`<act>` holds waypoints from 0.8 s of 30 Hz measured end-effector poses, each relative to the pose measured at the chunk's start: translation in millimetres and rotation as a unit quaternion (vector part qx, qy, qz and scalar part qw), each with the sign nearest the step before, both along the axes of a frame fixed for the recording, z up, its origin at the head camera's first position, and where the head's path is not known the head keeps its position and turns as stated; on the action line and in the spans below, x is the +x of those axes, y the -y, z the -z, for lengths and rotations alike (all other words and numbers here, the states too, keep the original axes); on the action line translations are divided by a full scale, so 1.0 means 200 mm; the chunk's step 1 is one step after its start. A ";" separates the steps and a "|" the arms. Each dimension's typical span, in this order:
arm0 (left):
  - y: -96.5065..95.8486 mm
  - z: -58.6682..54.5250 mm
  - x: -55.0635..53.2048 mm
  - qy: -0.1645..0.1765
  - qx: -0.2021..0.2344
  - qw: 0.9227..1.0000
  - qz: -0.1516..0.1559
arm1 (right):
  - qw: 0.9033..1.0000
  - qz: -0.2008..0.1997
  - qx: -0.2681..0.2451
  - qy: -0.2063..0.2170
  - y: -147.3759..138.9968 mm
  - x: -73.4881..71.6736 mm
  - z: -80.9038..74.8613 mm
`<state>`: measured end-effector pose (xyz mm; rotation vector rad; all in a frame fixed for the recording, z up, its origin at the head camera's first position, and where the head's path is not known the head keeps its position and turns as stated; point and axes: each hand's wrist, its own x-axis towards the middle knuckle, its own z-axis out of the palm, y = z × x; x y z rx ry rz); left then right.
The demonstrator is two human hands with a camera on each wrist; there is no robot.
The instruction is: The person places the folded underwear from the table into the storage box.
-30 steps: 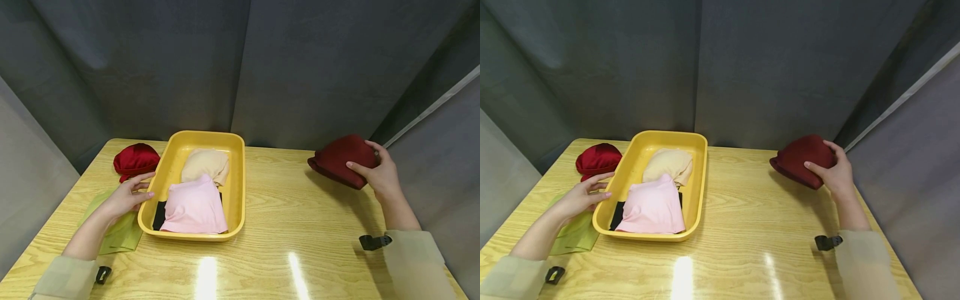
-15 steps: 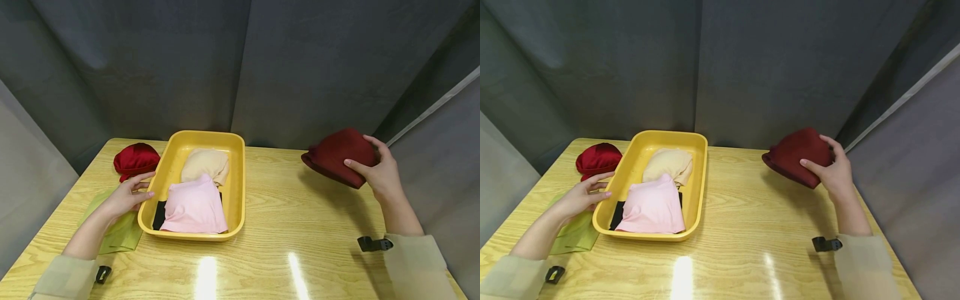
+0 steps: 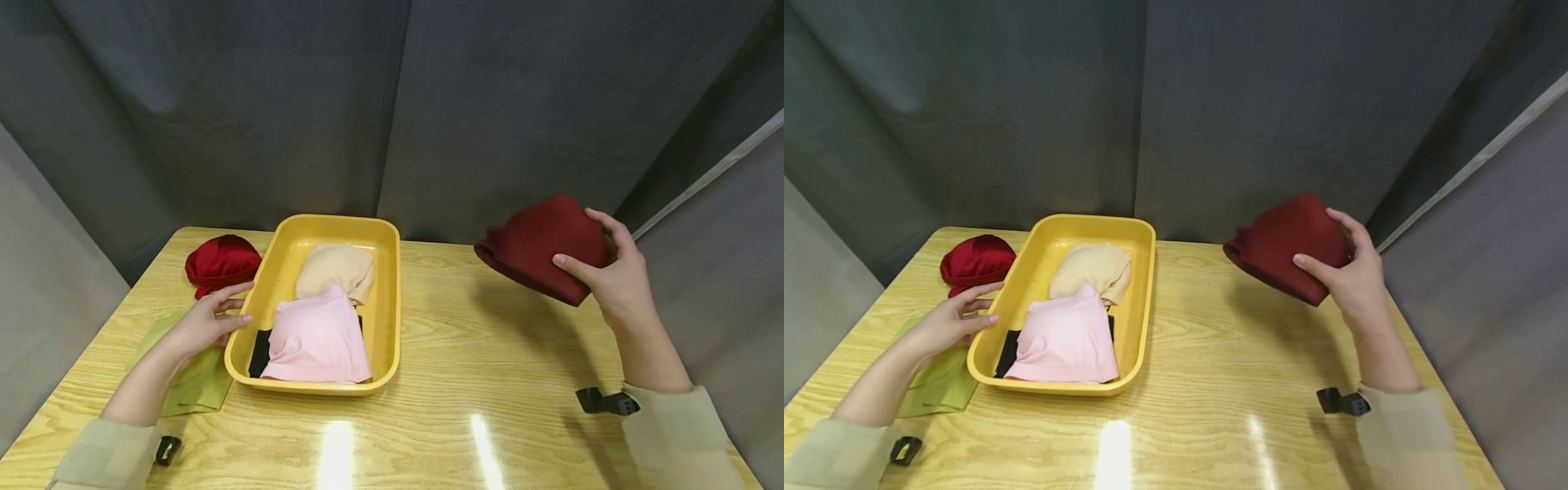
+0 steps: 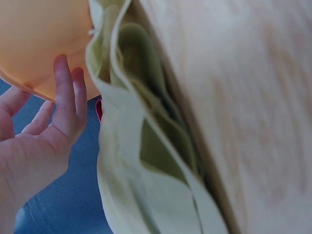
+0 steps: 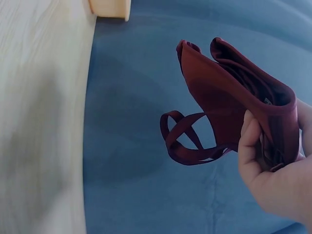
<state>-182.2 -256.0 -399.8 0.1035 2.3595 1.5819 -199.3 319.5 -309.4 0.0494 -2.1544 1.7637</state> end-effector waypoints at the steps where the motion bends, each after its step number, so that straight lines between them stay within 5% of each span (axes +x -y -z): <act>1: 0.00 0.00 0.00 -0.001 0.003 1.000 0.001 | 1.000 -0.004 -0.006 -0.005 0.01 0.00 -0.01; 24: 0.00 -0.01 0.00 -0.001 -0.010 1.000 -0.003 | 0.989 -0.095 -0.081 -0.079 0.30 0.09 -0.16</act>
